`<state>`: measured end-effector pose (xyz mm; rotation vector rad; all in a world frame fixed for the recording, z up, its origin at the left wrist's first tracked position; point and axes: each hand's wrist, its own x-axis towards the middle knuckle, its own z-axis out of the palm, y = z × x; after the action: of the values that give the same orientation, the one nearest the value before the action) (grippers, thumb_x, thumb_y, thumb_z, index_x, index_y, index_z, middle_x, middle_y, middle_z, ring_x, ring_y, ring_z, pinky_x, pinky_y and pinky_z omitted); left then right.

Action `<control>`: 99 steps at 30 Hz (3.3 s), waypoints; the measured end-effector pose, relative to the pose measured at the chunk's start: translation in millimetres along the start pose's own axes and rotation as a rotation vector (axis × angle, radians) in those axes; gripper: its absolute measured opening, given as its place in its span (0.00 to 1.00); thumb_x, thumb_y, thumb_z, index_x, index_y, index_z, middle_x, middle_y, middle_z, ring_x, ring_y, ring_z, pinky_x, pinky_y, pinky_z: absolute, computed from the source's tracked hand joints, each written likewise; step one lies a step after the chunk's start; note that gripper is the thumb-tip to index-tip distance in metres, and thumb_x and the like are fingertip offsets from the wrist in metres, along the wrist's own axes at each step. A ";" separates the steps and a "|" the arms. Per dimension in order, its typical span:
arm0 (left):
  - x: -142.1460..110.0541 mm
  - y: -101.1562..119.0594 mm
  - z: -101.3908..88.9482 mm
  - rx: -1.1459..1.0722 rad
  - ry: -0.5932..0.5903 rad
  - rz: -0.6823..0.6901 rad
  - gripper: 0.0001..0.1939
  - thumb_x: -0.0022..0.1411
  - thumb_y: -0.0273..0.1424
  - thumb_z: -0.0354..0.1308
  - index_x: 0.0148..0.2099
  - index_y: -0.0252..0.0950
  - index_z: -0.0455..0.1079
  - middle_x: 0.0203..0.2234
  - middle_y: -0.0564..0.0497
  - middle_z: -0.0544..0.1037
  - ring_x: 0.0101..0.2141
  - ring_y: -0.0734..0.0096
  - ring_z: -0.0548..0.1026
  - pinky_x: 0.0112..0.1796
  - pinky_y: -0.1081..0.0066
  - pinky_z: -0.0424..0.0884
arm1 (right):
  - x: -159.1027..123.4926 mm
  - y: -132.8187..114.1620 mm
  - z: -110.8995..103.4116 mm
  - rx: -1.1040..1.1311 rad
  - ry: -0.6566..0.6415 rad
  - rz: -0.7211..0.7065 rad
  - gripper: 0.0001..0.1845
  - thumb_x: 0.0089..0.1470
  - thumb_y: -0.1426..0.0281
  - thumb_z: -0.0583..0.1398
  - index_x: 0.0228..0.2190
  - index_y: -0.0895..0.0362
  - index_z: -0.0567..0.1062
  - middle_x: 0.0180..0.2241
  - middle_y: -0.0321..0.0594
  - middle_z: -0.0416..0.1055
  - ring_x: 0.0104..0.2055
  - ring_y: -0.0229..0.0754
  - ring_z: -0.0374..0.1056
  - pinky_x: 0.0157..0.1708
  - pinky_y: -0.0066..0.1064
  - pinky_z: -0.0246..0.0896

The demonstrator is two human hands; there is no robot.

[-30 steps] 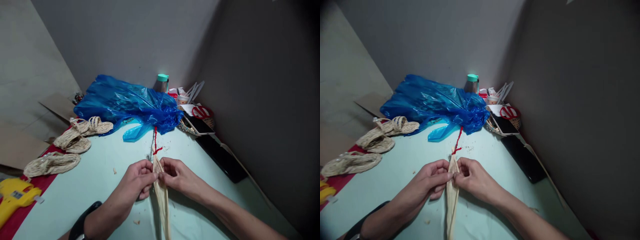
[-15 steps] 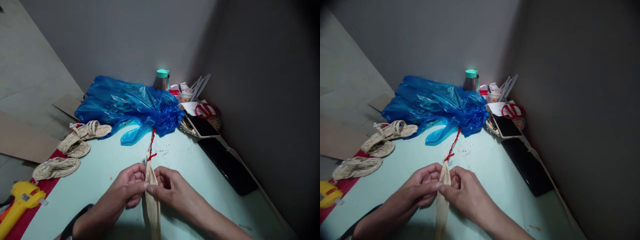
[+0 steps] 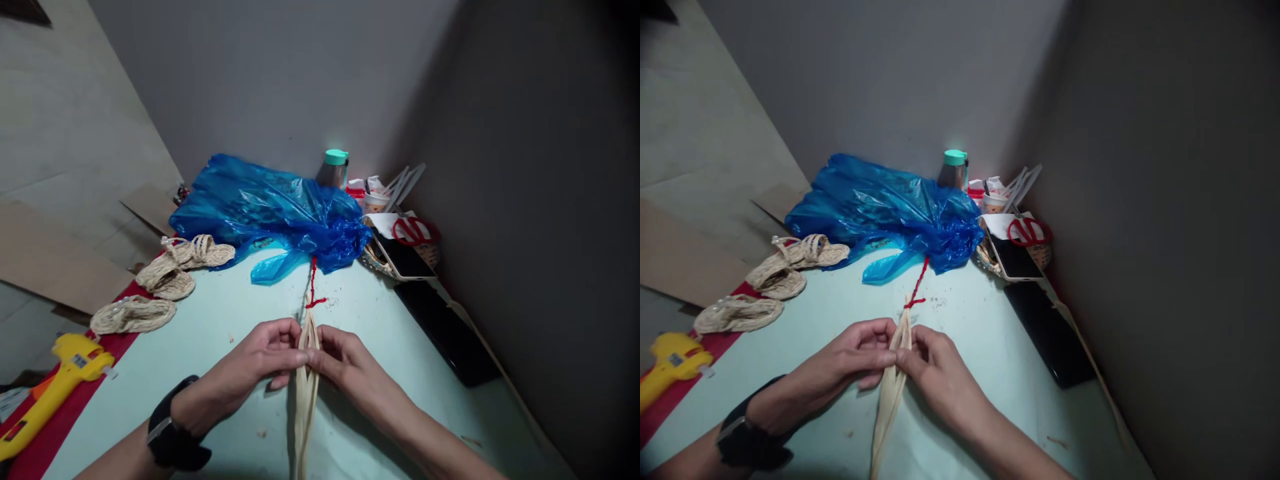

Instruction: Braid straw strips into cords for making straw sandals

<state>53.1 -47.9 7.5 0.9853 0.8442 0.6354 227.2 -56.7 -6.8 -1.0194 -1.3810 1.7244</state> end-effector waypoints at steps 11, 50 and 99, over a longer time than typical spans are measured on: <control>-9.3 -8.0 7.8 -0.140 0.142 0.058 0.05 0.51 0.22 0.58 0.32 0.34 0.68 0.27 0.54 0.71 0.29 0.73 0.69 0.33 0.74 0.66 | -6.9 7.0 9.3 -0.141 0.125 -0.014 0.12 0.52 0.63 0.60 0.26 0.59 0.67 0.22 0.32 0.62 0.23 0.33 0.54 0.22 0.25 0.48; 15.2 -18.4 7.7 0.094 0.055 0.072 0.06 0.52 0.29 0.58 0.31 0.33 0.64 0.15 0.61 0.60 0.13 0.85 0.54 0.14 0.82 0.50 | -23.3 16.7 8.8 -0.365 0.303 -0.044 0.08 0.53 0.68 0.56 0.26 0.59 0.69 0.19 0.34 0.66 0.20 0.36 0.62 0.21 0.25 0.55; 15.0 -21.4 13.7 0.358 0.134 0.130 0.05 0.52 0.28 0.55 0.33 0.36 0.62 0.22 0.58 0.62 0.18 0.79 0.53 0.19 0.75 0.50 | -15.5 1.4 -10.7 0.135 0.149 0.077 0.06 0.47 0.67 0.55 0.26 0.57 0.64 0.21 0.28 0.53 0.18 0.29 0.38 0.17 0.25 0.29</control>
<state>74.5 -51.4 -12.5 1.3401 1.0408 0.6797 243.7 -66.0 -7.1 -1.1141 -1.1298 1.7337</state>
